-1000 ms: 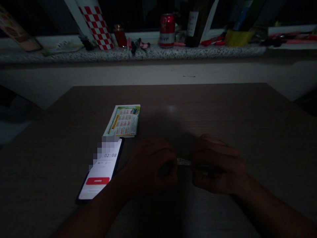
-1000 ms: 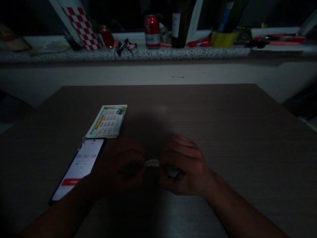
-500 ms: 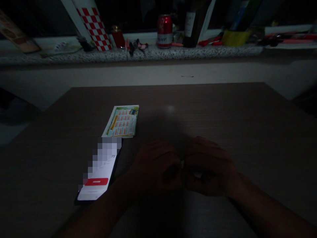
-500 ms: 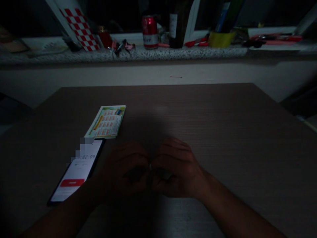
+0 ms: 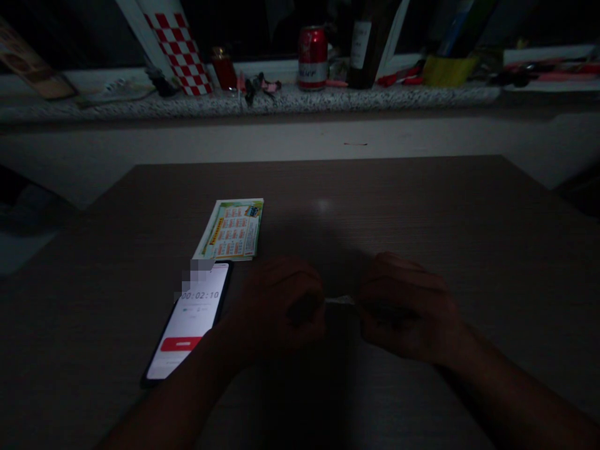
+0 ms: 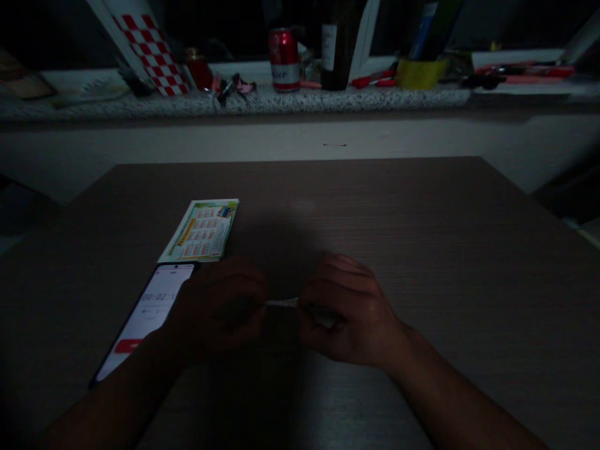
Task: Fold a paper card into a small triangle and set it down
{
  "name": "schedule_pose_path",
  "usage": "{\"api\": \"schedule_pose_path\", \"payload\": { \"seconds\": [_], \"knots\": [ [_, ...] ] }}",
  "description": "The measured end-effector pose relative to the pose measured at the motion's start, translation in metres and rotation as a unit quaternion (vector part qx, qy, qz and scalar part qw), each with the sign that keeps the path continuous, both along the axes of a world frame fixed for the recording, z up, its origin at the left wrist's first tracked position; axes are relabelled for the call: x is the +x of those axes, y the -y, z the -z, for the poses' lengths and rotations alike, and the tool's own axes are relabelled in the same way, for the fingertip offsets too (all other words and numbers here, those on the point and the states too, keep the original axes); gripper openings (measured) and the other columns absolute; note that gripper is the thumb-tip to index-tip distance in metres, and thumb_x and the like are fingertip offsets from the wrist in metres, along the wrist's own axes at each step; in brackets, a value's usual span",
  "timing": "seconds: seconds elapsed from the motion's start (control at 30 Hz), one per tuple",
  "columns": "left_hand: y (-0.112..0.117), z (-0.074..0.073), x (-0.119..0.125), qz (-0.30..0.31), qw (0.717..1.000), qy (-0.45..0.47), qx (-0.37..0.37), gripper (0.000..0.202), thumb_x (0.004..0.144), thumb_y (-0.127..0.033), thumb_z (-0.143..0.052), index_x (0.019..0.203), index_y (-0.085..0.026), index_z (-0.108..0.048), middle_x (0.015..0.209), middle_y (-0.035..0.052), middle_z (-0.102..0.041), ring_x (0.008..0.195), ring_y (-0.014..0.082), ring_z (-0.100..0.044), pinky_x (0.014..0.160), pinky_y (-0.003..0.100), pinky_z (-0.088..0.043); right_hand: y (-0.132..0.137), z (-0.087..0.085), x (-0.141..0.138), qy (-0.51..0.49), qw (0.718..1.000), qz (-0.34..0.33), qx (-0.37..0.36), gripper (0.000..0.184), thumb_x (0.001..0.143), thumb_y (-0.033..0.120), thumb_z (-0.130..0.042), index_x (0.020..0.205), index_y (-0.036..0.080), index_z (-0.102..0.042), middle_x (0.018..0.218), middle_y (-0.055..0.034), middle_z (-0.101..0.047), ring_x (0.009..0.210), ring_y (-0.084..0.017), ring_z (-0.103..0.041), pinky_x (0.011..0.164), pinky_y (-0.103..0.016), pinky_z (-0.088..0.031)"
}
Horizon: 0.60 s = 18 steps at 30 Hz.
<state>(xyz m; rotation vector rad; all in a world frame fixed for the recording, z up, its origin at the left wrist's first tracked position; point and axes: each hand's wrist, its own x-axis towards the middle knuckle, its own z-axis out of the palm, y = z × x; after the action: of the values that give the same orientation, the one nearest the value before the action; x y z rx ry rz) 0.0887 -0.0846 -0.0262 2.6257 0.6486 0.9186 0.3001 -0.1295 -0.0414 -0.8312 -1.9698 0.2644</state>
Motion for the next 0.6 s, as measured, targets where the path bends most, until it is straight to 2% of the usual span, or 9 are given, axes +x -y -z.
{"api": "schedule_pose_path", "payload": {
  "seconds": [0.13,0.27,0.43,0.5,0.6],
  "knots": [
    [0.002,0.003,0.001,0.006,1.000,-0.003,-0.014,0.010,0.074,-0.011,-0.060,0.079,-0.018,-0.057,0.079,0.0002,-0.065,0.076,0.0136,-0.059,0.069,0.026,-0.046,0.002,0.000,-0.002,0.011,1.000,-0.002,-0.024,0.017,0.071,0.004,-0.062,0.080,0.019,-0.061,0.069,-0.0017,-0.064,0.063,-0.016,-0.058,0.061,-0.032,-0.046],
    [0.003,0.004,0.002,0.003,1.000,0.005,-0.029,0.011,0.074,-0.010,-0.062,0.080,-0.018,-0.057,0.079,-0.0001,-0.065,0.075,0.0132,-0.059,0.070,0.026,-0.046,0.004,0.000,-0.004,0.051,0.996,-0.007,-0.072,0.011,0.078,0.010,-0.061,0.084,0.019,-0.063,0.072,-0.0021,-0.066,0.066,-0.016,-0.058,0.062,-0.031,-0.045],
    [0.005,0.004,0.007,0.014,0.998,0.019,-0.053,0.008,0.076,-0.011,-0.060,0.079,-0.018,-0.059,0.079,0.0001,-0.066,0.074,0.0130,-0.060,0.067,0.025,-0.047,0.005,-0.002,-0.009,0.041,0.996,0.005,-0.083,0.009,0.077,0.010,-0.060,0.076,0.019,-0.061,0.063,0.0007,-0.062,0.060,-0.014,-0.055,0.059,-0.030,-0.043],
    [0.007,0.003,0.009,0.022,0.995,0.028,-0.093,0.007,0.076,-0.012,-0.061,0.080,-0.018,-0.061,0.079,0.0006,-0.066,0.073,0.0131,-0.061,0.065,0.024,-0.048,0.006,-0.002,-0.011,0.020,0.994,0.004,-0.103,0.009,0.075,0.009,-0.061,0.075,0.018,-0.062,0.063,0.0003,-0.061,0.059,-0.014,-0.055,0.057,-0.028,-0.043],
    [0.011,0.001,0.011,0.013,0.974,0.077,-0.211,0.008,0.076,-0.011,-0.062,0.081,-0.017,-0.064,0.077,0.0010,-0.066,0.069,0.0125,-0.061,0.062,0.023,-0.048,0.008,-0.002,-0.011,-0.039,0.984,0.000,-0.171,0.009,0.074,0.008,-0.063,0.076,0.016,-0.065,0.066,-0.0008,-0.063,0.058,-0.012,-0.056,0.053,-0.024,-0.043]
  ]
}}
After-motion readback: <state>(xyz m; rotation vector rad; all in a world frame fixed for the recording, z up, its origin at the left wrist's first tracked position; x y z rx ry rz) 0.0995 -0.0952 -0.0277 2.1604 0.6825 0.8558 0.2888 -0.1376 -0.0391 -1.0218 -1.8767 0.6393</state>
